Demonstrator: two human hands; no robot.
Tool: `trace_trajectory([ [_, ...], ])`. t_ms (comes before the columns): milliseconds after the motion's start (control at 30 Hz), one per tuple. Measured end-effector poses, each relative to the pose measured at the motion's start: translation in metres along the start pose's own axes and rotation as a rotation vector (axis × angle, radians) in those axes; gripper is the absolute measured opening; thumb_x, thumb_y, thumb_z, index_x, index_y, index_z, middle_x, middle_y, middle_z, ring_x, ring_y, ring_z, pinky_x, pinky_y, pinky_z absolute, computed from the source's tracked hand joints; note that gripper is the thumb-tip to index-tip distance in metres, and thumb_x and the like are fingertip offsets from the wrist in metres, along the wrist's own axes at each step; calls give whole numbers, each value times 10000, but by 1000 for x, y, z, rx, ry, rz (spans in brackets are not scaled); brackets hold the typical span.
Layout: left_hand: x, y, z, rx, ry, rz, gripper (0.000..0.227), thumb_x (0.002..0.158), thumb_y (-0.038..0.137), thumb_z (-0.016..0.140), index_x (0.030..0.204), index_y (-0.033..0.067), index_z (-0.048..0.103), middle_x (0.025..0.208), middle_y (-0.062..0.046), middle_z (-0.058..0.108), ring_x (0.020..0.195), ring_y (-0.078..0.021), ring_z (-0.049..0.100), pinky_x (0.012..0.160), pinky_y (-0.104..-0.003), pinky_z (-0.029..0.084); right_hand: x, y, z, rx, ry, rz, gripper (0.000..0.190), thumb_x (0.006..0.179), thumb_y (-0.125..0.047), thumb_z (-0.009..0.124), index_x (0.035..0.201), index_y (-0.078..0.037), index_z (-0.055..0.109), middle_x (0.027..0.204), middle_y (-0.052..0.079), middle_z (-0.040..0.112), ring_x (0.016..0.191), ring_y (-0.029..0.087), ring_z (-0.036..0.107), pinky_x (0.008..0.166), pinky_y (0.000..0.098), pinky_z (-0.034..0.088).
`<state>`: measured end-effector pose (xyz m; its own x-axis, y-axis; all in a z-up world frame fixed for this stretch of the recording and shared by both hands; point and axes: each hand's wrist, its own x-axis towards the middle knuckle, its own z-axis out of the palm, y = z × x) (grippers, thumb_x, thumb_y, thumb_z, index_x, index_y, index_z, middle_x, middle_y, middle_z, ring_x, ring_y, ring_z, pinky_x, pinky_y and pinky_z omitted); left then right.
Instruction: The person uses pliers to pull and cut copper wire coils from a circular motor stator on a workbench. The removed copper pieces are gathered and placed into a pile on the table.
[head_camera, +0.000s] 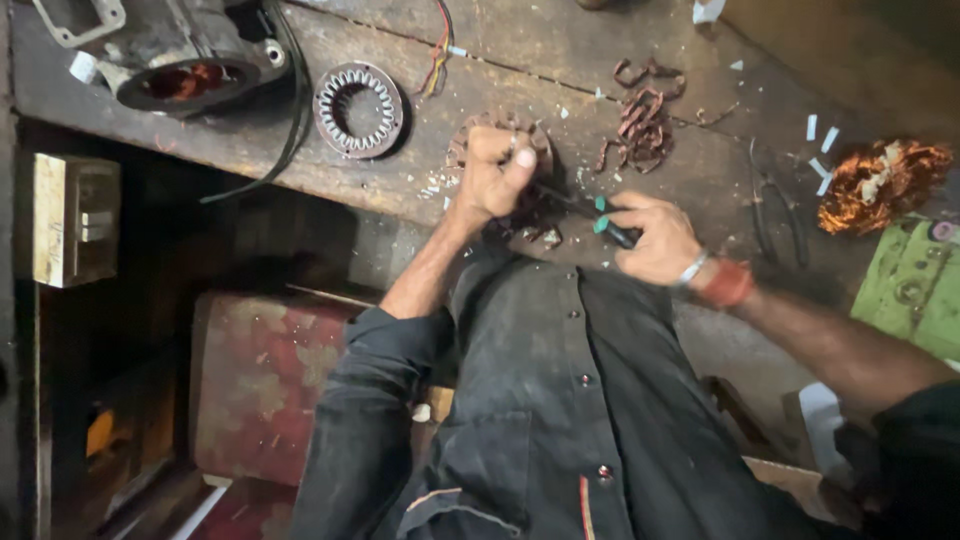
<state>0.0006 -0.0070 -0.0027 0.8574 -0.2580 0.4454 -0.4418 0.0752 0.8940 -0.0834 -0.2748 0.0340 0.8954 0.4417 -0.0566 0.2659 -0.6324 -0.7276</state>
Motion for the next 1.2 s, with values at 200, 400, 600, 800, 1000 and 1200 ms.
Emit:
trace_trajectory([
  [200,1,-5,-3,-91,79,27,555,1019,378,563,609,33,419,550,-66,373,488,-188,383,509,-372,326,-15,-8,33,-85,394,-221,208,715,-37,680,920,1,677,1114,174,645,921,350,633,788,435,531],
  [400,1,-2,4,-196,43,-42,582,1042,437,517,639,30,417,570,-66,375,518,-174,391,523,-377,326,-11,-12,10,-173,512,-161,235,739,-27,684,971,10,689,1176,175,644,1027,361,600,937,471,455],
  [600,6,4,-2,-71,-167,-141,609,1068,508,482,702,36,363,637,-44,270,584,-155,311,576,-377,273,-22,-10,-29,-441,205,-116,357,727,-113,700,1080,-90,754,1296,86,630,1242,327,529,1090,583,287],
  [800,4,1,-2,-168,-136,-221,619,1065,500,473,665,44,347,611,-30,284,587,-148,295,567,-371,248,-12,3,-31,-548,142,-87,399,700,-135,700,1095,-109,753,1315,91,614,1251,324,521,1057,581,301],
  [1000,4,-2,0,-14,-40,-137,602,1051,457,514,659,14,402,595,-48,311,555,-169,329,550,-379,295,-2,-4,-42,-516,111,-98,377,761,-163,720,1135,-152,762,1329,45,616,1191,296,525,1010,535,350],
  [1200,4,3,-2,26,-25,-73,578,1061,453,502,672,30,442,605,-56,357,555,-195,383,586,-395,323,3,-8,-32,-726,40,-138,422,660,-210,709,1073,-149,771,1311,48,625,1165,282,542,963,502,385],
])
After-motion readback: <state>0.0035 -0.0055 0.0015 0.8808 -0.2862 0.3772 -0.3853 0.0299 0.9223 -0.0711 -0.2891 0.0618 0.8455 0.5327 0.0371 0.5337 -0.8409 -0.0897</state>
